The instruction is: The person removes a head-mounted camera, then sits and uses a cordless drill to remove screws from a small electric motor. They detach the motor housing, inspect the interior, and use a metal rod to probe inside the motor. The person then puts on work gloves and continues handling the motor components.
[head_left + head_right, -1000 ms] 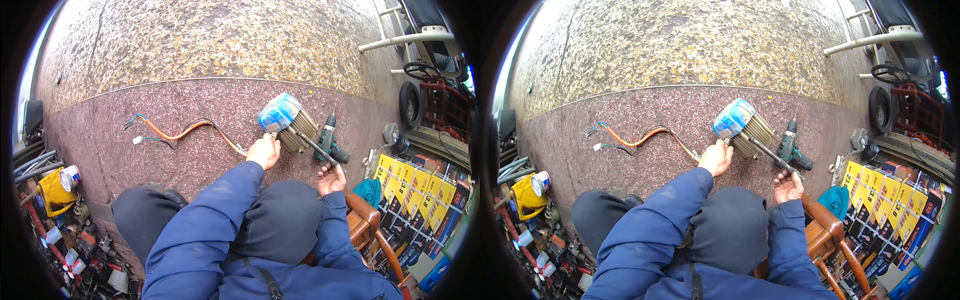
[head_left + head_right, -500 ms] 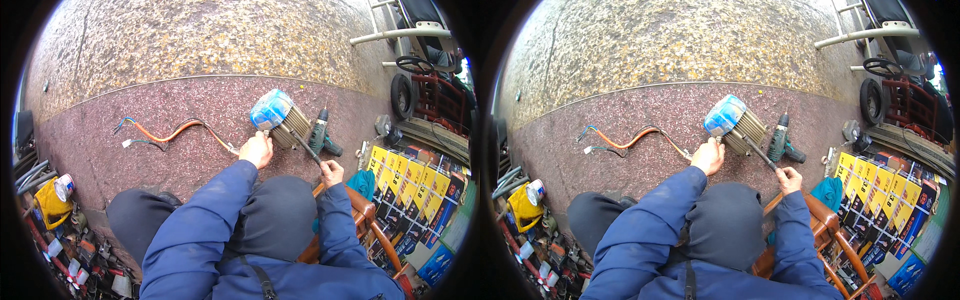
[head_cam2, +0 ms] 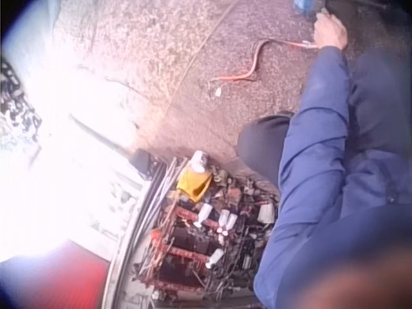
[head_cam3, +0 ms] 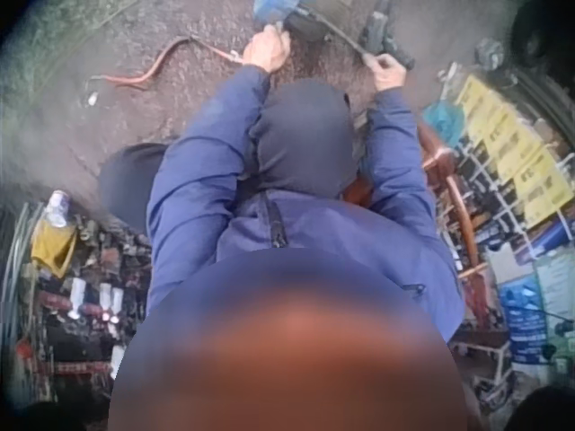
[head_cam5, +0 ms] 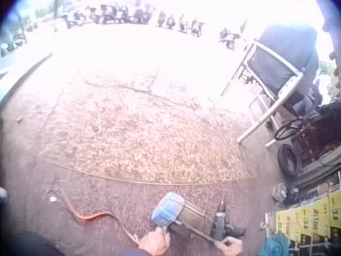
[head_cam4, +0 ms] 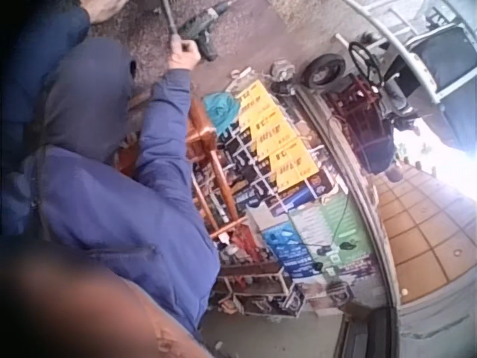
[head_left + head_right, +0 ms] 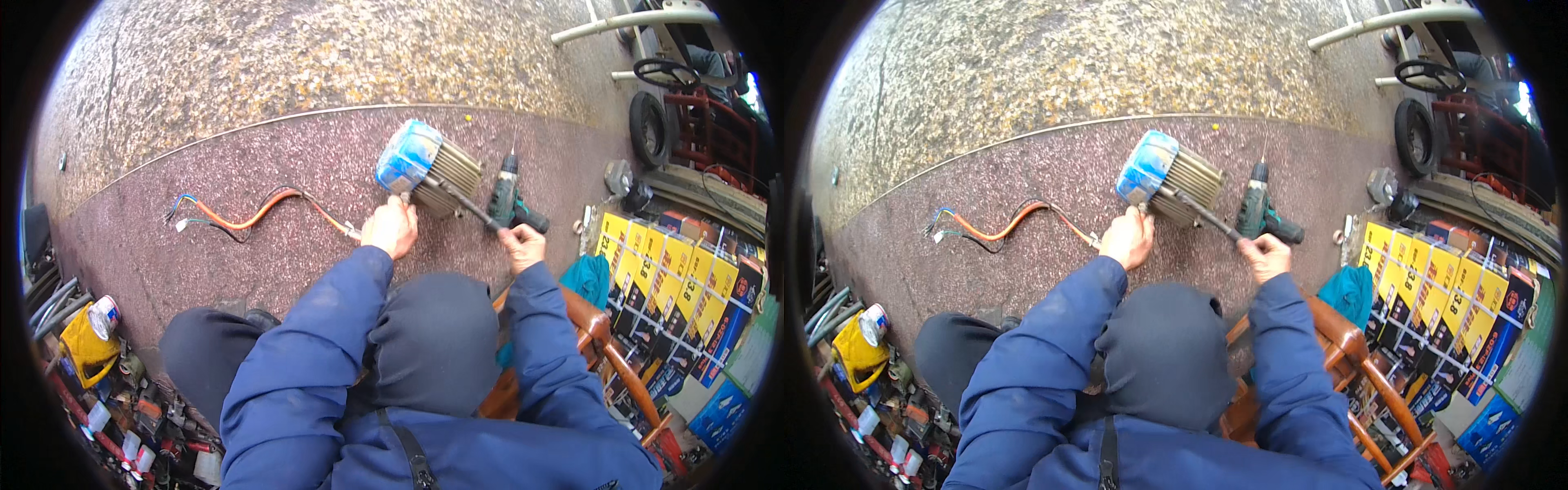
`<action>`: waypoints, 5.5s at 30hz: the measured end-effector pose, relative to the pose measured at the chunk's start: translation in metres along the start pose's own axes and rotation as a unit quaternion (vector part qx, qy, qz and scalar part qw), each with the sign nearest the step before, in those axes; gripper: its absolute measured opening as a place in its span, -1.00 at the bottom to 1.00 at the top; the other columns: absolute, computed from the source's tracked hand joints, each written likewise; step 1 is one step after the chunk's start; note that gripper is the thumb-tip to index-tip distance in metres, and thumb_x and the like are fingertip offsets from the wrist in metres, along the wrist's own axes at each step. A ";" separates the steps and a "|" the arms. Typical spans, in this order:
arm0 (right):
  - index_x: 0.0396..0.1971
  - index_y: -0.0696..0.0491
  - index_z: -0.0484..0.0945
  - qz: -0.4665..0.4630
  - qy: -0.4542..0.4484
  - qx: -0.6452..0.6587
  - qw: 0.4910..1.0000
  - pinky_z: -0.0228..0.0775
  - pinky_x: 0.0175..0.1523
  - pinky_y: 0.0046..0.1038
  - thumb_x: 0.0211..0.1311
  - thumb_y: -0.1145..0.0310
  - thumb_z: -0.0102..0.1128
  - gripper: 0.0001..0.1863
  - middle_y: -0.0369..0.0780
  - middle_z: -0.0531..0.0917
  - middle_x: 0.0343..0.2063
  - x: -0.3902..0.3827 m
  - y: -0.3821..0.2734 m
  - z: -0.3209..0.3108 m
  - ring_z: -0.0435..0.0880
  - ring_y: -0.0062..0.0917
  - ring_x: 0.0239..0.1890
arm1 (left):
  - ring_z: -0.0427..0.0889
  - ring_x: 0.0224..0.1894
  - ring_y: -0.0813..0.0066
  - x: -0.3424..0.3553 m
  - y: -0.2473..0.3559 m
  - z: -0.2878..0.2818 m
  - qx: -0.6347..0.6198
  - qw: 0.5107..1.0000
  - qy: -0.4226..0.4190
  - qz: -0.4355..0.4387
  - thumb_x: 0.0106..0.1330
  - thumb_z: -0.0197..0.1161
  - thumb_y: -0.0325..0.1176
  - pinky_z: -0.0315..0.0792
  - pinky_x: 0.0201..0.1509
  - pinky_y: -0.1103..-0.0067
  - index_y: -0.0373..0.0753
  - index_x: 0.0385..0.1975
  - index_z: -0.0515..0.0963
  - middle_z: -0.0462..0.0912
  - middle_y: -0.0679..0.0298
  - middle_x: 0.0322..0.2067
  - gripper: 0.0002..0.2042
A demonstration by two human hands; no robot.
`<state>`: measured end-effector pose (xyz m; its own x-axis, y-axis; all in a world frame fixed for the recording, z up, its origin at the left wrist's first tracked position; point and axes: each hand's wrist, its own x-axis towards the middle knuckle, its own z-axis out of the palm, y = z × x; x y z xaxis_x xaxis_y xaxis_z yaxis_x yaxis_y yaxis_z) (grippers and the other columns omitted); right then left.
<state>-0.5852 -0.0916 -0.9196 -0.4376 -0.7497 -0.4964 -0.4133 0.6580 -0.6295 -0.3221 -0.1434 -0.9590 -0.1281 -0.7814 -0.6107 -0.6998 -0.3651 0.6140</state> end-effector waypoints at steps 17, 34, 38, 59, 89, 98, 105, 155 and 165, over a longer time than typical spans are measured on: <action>-0.70 0.14 0.47 -0.050 -0.006 -0.038 0.998 0.16 -0.56 -0.57 -0.08 0.14 0.51 -0.57 -0.40 0.41 -0.74 0.008 -0.013 0.019 0.27 -0.75 -0.62 | 0.59 -0.26 -0.17 0.002 -0.014 -0.009 0.026 0.998 0.057 -0.014 0.33 -0.02 -0.13 0.44 -0.12 0.13 -0.34 -0.30 0.41 0.59 -0.21 -0.36 -0.67; -0.61 0.07 0.42 0.084 -0.028 0.324 0.942 0.02 -0.78 -0.58 0.08 0.05 0.35 -0.58 -0.33 0.38 -0.78 -0.009 0.011 0.015 0.27 -0.66 -0.86 | 0.59 -0.32 -0.14 -0.003 -0.053 0.013 -0.008 0.999 0.054 0.000 0.30 0.05 -0.24 0.44 -0.22 0.17 -0.38 -0.31 0.40 0.59 -0.15 -0.45 -0.73; -0.46 0.08 0.40 0.173 -0.009 0.307 0.936 0.08 -0.79 -0.54 0.15 -0.03 0.24 -0.56 -0.32 0.36 -0.74 -0.037 0.035 0.046 0.26 -0.63 -0.85 | 0.60 -0.28 -0.12 -0.002 -0.057 0.014 -0.001 0.999 0.039 -0.006 0.28 0.05 -0.25 0.45 -0.17 0.17 -0.40 -0.26 0.40 0.60 -0.15 -0.42 -0.72; -0.13 0.16 0.58 0.070 0.022 -0.082 0.994 0.42 0.07 -0.31 0.06 -0.02 0.21 -0.45 -0.03 0.64 -0.16 -0.047 -0.010 0.021 0.62 -0.22 -0.07 | 0.54 -0.55 0.52 0.027 -0.073 -0.057 -0.190 0.981 -0.034 0.023 0.08 0.34 -0.18 0.44 -0.45 0.56 -0.39 -0.35 0.59 0.61 0.22 -0.56 -0.66; -0.36 0.08 0.50 -0.165 -0.078 -0.059 0.982 0.43 -0.15 -0.15 0.17 0.21 0.10 -0.77 -0.07 0.53 -0.36 -0.279 -0.257 -0.013 0.56 -0.10 -0.28 | 0.25 -0.80 0.63 -0.258 -0.029 -0.288 -0.290 0.952 0.082 -0.058 0.31 0.09 -0.35 0.23 -0.75 0.66 -0.26 -0.53 0.40 0.31 0.37 -0.78 -0.81; -0.31 0.10 0.60 -0.117 -0.178 -0.067 0.975 0.47 -0.24 -0.33 0.19 0.07 0.11 -0.64 -0.07 0.66 -0.43 -0.367 -0.293 -0.166 0.64 -0.31 -0.41 | 0.29 -0.64 0.63 -0.429 0.151 -0.354 -0.158 0.987 0.021 -0.034 0.15 0.27 -0.26 0.25 -0.59 0.54 -0.28 -0.60 0.46 0.44 0.34 -0.68 -0.76; -0.58 0.25 0.53 -0.114 -0.239 -0.143 0.954 0.39 -0.41 -0.25 0.02 0.22 0.18 -0.67 0.07 0.52 -0.69 -0.319 -0.263 -0.223 0.55 -0.29 -0.64 | 0.61 -0.38 0.28 -0.568 0.195 -0.402 -0.228 0.947 0.213 -0.074 0.15 0.23 -0.18 0.45 -0.26 0.43 -0.27 -0.38 0.59 0.62 0.12 -0.49 -0.74; -0.23 0.05 0.67 0.244 0.015 0.007 0.970 0.37 0.12 -0.33 0.08 0.10 0.19 -0.63 -0.08 0.65 -0.17 -0.879 -0.067 -0.264 0.58 -0.23 -0.04 | 0.29 -0.81 0.47 -0.720 -0.041 -0.406 -0.277 0.960 0.031 -0.009 0.07 0.13 -0.49 0.18 -0.78 0.49 -0.35 -0.56 0.41 0.33 0.25 -0.82 -0.92; -0.30 0.05 0.68 0.230 0.104 0.128 0.959 0.44 0.03 -0.31 0.02 0.06 0.25 -0.62 -0.06 0.67 -0.28 -0.911 0.087 -0.314 0.63 -0.19 -0.14 | 0.38 -0.76 0.48 -0.763 0.084 -0.231 -0.153 0.986 -0.064 0.015 0.05 0.14 -0.46 0.28 -0.73 0.50 -0.42 -0.54 0.46 0.41 0.23 -0.76 -0.88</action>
<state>-0.4728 0.6708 -0.3343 -0.6879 -0.3356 -0.6435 0.0606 0.8570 -0.5118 -0.1207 0.3057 -0.3257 -0.2479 -0.7308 -0.6360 -0.4521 -0.4933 0.7431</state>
